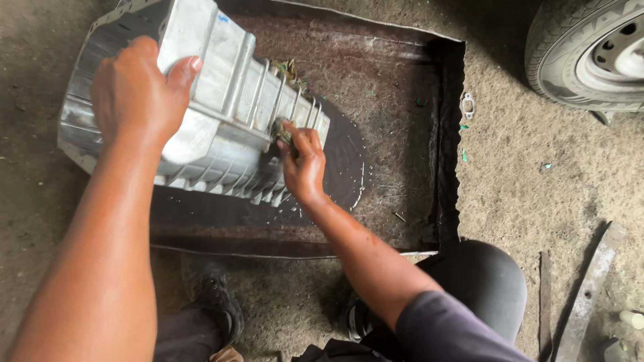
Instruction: The person cleans a metal engine housing component by wiping it with a cloth inside a metal tray containing dark fluid.
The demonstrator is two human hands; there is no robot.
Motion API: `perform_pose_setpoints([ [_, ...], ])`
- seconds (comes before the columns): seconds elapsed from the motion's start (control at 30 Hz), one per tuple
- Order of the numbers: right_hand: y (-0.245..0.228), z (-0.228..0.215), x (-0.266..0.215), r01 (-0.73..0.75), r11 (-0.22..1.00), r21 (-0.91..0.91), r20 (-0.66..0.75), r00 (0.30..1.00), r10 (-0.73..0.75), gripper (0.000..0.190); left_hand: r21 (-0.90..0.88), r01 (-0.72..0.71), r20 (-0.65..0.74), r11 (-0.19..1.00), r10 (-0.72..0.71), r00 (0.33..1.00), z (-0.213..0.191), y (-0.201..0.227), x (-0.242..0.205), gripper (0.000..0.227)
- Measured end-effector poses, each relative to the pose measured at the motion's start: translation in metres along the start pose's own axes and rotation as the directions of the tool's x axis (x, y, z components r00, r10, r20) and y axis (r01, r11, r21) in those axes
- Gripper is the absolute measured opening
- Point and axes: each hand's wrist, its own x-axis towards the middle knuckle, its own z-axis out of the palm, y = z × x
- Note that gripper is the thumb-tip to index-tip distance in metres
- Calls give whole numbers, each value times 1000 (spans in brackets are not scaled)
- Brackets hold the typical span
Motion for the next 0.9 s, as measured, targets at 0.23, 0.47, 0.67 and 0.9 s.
perform_pose_setpoints([
  [0.23,25,21,101,143,974,-178,-194,965,-177,16,20,-117,-80,993,119,990,-5,2,-8,50],
  [0.47,3,-9,21,136,987,-87,102,987,-127,24,-1,13,20,1000,-13,1000,-1,4,-1,52],
  [0.67,-17,-12,26,97,995,18,108,989,-99,19,14,38,39,999,-39,998,-7,9,2,51],
  [0.9,10,-6,89,-13,990,-137,103,994,27,23,-5,8,-15,1000,-8,1000,-11,14,3,50],
])
